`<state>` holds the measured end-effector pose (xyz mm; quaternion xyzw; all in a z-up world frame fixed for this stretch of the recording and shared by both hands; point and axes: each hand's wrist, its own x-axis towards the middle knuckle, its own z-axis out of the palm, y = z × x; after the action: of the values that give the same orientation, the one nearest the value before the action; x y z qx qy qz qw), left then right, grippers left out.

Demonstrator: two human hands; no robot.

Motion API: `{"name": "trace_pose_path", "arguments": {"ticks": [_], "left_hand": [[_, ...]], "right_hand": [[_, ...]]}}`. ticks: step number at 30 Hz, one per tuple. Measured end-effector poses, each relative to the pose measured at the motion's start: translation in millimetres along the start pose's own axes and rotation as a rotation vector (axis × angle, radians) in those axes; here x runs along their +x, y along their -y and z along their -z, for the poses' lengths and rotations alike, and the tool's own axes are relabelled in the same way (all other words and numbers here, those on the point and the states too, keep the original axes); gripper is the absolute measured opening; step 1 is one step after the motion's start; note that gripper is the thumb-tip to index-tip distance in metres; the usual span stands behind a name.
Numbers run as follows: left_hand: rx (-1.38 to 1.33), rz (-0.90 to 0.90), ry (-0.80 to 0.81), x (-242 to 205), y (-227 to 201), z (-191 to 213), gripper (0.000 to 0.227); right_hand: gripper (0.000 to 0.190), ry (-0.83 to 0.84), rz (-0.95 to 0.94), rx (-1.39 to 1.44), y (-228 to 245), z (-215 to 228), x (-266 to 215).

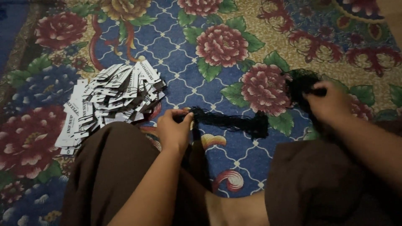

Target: Untangling a bundle of black string or yarn by hand while sitting on the floor.

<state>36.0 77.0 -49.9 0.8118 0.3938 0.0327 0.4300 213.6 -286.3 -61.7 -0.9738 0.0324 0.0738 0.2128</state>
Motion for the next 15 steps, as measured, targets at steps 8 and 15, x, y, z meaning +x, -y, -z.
{"name": "trace_pose_path", "arguments": {"ticks": [8,15], "left_hand": [[0.014,-0.002,-0.018,-2,-1,1,0.028],[0.036,0.019,0.001,-12,-5,5,0.04]], "right_hand": [[0.041,-0.269,-0.082,0.466,66,23,-22],[0.044,-0.331,-0.364,0.228,24,-30,-58]]}}
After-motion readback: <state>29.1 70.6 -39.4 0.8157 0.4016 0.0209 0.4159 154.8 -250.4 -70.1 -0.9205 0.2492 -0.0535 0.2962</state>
